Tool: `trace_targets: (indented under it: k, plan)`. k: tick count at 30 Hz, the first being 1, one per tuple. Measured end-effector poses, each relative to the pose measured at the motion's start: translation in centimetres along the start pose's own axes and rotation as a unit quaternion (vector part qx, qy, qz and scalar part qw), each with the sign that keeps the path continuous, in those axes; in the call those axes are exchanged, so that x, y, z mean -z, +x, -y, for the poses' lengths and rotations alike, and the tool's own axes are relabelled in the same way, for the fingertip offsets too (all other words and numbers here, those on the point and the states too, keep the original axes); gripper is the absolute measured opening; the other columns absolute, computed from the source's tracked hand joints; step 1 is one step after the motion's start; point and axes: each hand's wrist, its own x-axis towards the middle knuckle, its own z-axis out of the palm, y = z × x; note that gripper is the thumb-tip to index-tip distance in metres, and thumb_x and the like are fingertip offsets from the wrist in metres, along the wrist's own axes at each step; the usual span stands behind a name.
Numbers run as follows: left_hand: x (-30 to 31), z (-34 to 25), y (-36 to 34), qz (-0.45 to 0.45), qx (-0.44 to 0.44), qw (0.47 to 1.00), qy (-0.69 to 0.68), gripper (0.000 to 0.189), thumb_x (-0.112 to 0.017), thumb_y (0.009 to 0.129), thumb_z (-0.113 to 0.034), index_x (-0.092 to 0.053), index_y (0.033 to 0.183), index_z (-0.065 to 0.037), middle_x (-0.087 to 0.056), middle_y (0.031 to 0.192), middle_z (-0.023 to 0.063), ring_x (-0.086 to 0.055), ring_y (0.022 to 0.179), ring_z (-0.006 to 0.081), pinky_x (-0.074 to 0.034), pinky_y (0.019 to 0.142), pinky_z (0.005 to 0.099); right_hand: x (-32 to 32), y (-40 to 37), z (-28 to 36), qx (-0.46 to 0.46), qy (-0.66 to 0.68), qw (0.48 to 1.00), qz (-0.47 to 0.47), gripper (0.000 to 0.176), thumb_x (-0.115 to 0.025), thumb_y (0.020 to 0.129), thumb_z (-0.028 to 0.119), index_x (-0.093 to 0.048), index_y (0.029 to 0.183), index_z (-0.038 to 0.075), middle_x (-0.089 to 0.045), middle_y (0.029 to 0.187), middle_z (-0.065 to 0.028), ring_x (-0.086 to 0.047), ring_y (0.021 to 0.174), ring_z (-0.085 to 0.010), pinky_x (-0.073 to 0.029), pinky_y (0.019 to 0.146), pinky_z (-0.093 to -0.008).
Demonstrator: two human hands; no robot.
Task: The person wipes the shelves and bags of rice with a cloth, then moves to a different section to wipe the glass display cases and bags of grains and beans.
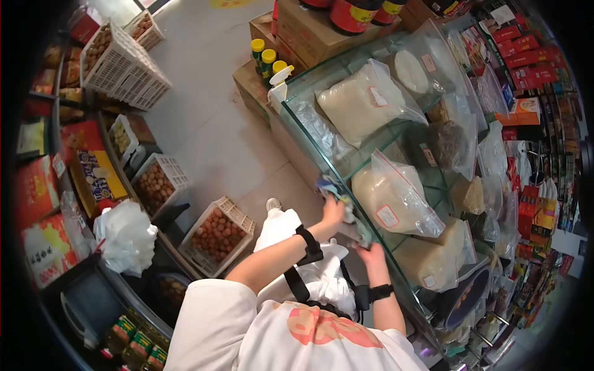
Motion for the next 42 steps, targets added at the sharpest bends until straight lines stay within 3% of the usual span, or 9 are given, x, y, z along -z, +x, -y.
trace_targets:
  k: [3,5,7,9,14,20,26,32,42]
  plan:
    - [0.8,-1.9,1.1,0.085,0.173,0.941,-0.278,0.029,-0.040,0.087,-0.003,-0.047,0.115,-0.002,-0.058,0.098,0.0149,-0.059,0.087,0.0287,-0.048,0.078,0.0426,-0.1,-0.8,0.1,0.009,-0.054,0.998,-0.027,0.035,-0.043,0.093,0.014,-0.048,0.124,-0.002,-0.053,0.126,-0.0134,-0.050,0.116,-0.0239,-0.038,0.100,-0.0433]
    - [4.0,-3.5,4.6,0.131,0.193,0.886,-0.400,0.016,-0.040,0.091,-0.003,-0.051,0.103,0.000,-0.058,0.094,0.0135,-0.059,0.087,0.0294,-0.049,0.077,0.0455,-3.1,-0.2,-1.8,0.132,-0.601,0.786,0.064,0.034,-0.041,0.094,0.013,-0.048,0.123,-0.004,-0.054,0.123,-0.0158,-0.053,0.114,-0.0260,-0.042,0.097,-0.0442]
    - [7.1,-6.7,6.5,0.055,0.114,0.914,-0.386,0.014,-0.044,0.093,-0.010,-0.051,0.103,-0.003,-0.058,0.092,0.0098,-0.058,0.083,0.0239,-0.049,0.076,0.0414,-4.2,4.1,-3.8,0.201,-0.532,0.811,0.133,0.030,-0.040,0.094,0.010,-0.052,0.118,-0.004,-0.059,0.115,-0.0152,-0.057,0.106,-0.0293,-0.046,0.093,-0.0435]
    - [11.3,-9.8,8.6,0.019,-0.003,0.910,-0.415,0.015,-0.044,0.095,-0.011,-0.051,0.105,-0.005,-0.060,0.095,0.0073,-0.059,0.087,0.0193,-0.051,0.077,0.0353,-10.1,4.3,-6.2,-0.011,-0.042,0.996,0.081,0.026,-0.049,0.089,0.005,-0.054,0.114,-0.002,-0.061,0.111,-0.0135,-0.058,0.102,-0.0288,-0.048,0.090,-0.0398]
    - [20.0,-15.6,10.4,-0.027,-0.112,0.890,-0.442,0.023,-0.041,0.092,-0.005,-0.047,0.114,-0.003,-0.058,0.104,0.0100,-0.060,0.093,0.0220,-0.052,0.079,0.0362,-22.0,1.8,-13.0,0.108,-0.283,0.925,0.229,0.047,-0.050,0.084,-0.005,-0.040,0.128,0.005,-0.052,0.122,-0.0100,-0.052,0.111,-0.0247,-0.042,0.094,-0.0365]
    - [20.6,-13.4,9.6,0.001,-0.120,0.913,-0.389,0.033,-0.039,0.085,0.002,-0.044,0.117,-0.002,-0.056,0.104,0.0114,-0.060,0.089,0.0238,-0.052,0.077,0.0371,-22.7,1.0,-12.5,0.087,-0.227,0.934,0.263,0.044,-0.049,0.082,-0.007,-0.044,0.125,0.002,-0.053,0.119,-0.0113,-0.051,0.110,-0.0251,-0.042,0.094,-0.0371]
    - [14.0,-7.4,8.7,0.037,-0.001,0.950,-0.311,0.026,-0.041,0.090,-0.001,-0.049,0.114,-0.003,-0.060,0.105,0.0116,-0.062,0.093,0.0253,-0.053,0.080,0.0419,-14.2,-1.9,-7.2,-0.166,-0.164,0.972,-0.018,0.036,-0.037,0.094,0.014,-0.046,0.128,0.008,-0.052,0.126,-0.0116,-0.052,0.114,-0.0283,-0.044,0.093,-0.0456]
    - [6.7,-4.9,3.2,0.290,0.287,0.819,-0.404,0.022,-0.041,0.092,-0.002,-0.050,0.111,0.002,-0.058,0.105,0.0143,-0.060,0.094,0.0259,-0.051,0.083,0.0392,-5.8,-1.0,-1.1,-0.107,0.023,0.991,-0.082,0.035,-0.030,0.096,0.017,-0.048,0.123,0.006,-0.053,0.122,-0.0136,-0.052,0.109,-0.0308,-0.042,0.092,-0.0470]
    - [16.5,-11.6,16.9,0.140,0.090,0.870,-0.465,0.019,-0.044,0.090,-0.009,-0.050,0.107,-0.004,-0.054,0.101,0.0139,-0.056,0.094,0.0330,-0.046,0.082,0.0596,-3.8,-1.6,-1.2,-0.001,-0.007,0.999,-0.047,0.035,-0.038,0.094,0.015,-0.048,0.121,-0.005,-0.053,0.124,-0.0170,-0.051,0.113,-0.0272,-0.040,0.098,-0.0413]
